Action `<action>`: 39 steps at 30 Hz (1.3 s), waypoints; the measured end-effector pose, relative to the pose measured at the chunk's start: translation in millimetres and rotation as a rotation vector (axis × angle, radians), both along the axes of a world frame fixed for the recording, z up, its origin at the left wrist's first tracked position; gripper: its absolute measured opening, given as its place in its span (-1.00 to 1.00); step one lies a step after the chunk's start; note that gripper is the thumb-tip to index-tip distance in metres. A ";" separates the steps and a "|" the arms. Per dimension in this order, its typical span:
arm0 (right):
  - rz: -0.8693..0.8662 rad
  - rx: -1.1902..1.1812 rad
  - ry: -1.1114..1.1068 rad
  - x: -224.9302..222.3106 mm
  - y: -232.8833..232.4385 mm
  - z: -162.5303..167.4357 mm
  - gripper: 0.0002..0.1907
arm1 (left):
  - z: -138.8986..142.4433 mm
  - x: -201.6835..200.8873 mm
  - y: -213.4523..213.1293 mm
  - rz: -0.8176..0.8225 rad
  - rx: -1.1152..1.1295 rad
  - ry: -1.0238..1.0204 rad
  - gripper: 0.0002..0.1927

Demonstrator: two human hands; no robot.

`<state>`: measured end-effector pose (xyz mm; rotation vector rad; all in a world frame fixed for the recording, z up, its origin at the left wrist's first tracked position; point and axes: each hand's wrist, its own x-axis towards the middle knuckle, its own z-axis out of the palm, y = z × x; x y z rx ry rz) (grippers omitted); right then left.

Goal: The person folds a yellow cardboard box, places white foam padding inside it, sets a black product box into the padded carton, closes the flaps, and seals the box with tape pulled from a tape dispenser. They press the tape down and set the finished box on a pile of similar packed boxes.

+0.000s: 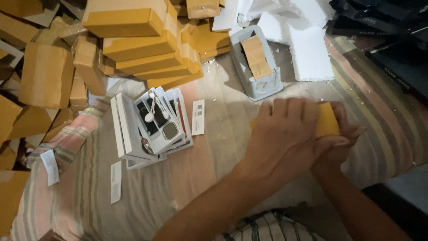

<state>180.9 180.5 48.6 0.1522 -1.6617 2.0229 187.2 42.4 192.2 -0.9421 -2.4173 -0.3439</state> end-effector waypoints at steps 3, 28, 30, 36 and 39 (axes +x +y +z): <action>-0.012 0.137 -0.058 -5.9 5.5 20.5 -0.30 | 2.8 -8.0 0.8 -0.020 -0.078 -0.059 -0.27; -0.251 1.298 -0.264 -23.2 1.2 25.4 -0.39 | -180.4 -51.6 -59.5 0.551 1.113 -0.800 -0.28; -0.330 1.331 -0.197 -22.8 -4.5 23.5 -0.35 | -172.6 -53.0 -58.6 0.548 1.075 -0.779 -0.29; -0.214 1.550 -0.079 -34.4 -85.1 -3.8 -0.31 | -161.1 -51.8 -64.2 0.611 1.056 -0.947 -0.26; -0.163 1.548 -0.046 -34.8 -84.2 -6.9 -0.33 | -162.2 -54.2 -69.6 0.627 0.967 -0.927 -0.26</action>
